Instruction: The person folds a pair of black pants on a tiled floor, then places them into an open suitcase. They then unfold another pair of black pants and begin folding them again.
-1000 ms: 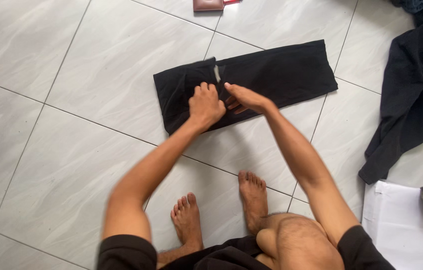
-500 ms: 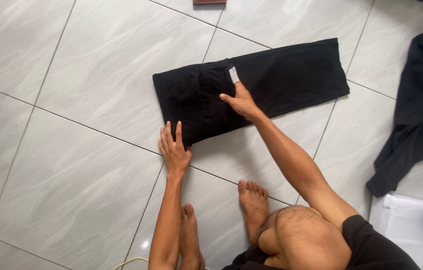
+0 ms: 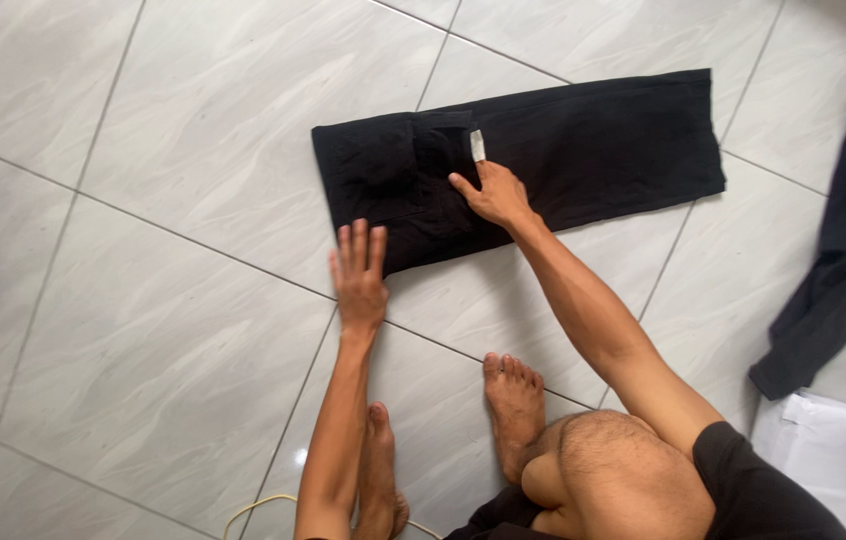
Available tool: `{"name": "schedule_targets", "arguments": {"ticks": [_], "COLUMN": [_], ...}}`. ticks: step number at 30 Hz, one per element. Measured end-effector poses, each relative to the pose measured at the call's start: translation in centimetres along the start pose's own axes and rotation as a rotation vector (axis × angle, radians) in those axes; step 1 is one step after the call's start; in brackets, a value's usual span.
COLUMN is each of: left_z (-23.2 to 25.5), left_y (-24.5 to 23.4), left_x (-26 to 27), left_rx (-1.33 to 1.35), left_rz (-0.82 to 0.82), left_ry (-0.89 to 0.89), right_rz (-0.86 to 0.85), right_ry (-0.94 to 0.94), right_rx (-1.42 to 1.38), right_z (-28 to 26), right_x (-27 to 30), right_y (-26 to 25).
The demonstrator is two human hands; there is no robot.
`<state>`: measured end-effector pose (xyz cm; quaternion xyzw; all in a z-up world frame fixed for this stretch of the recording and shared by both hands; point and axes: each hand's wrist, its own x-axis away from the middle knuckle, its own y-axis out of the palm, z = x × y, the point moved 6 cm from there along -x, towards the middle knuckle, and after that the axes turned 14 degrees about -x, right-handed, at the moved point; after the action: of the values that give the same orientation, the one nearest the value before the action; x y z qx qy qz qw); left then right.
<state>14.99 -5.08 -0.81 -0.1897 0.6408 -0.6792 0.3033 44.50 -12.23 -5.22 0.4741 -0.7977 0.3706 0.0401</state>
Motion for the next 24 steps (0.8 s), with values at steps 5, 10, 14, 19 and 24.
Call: {"name": "schedule_targets", "arguments": {"ticks": [5,10,14,19,24], "left_z": [-0.7,-2.5,-3.4,-2.0,2.3], "left_y": [-0.4,-1.3,-0.6,2.9,4.5], "left_x": [-0.5,-0.5,-2.6,-8.6,-11.9], "left_rx": [0.046,0.549,0.675,0.340,0.020], "left_rz": [-0.175,-0.358,-0.404,-0.423,-0.338], "left_ry": [-0.048,-0.260,-0.431,-0.636,-0.472], "right_rz": [0.055,0.015,0.123,0.293,0.531], "right_ry": [-0.019,0.047,-0.087,-0.215,-0.065], "right_rx": [0.197,0.193,-0.070,-0.190,0.242], "right_z": [-2.1,-3.2,-3.4,0.6,7.9], "right_x": [0.9,1.6,2.0,3.2,6.8], "right_y": [0.3,0.1,-2.1,-8.0,-15.0]}}
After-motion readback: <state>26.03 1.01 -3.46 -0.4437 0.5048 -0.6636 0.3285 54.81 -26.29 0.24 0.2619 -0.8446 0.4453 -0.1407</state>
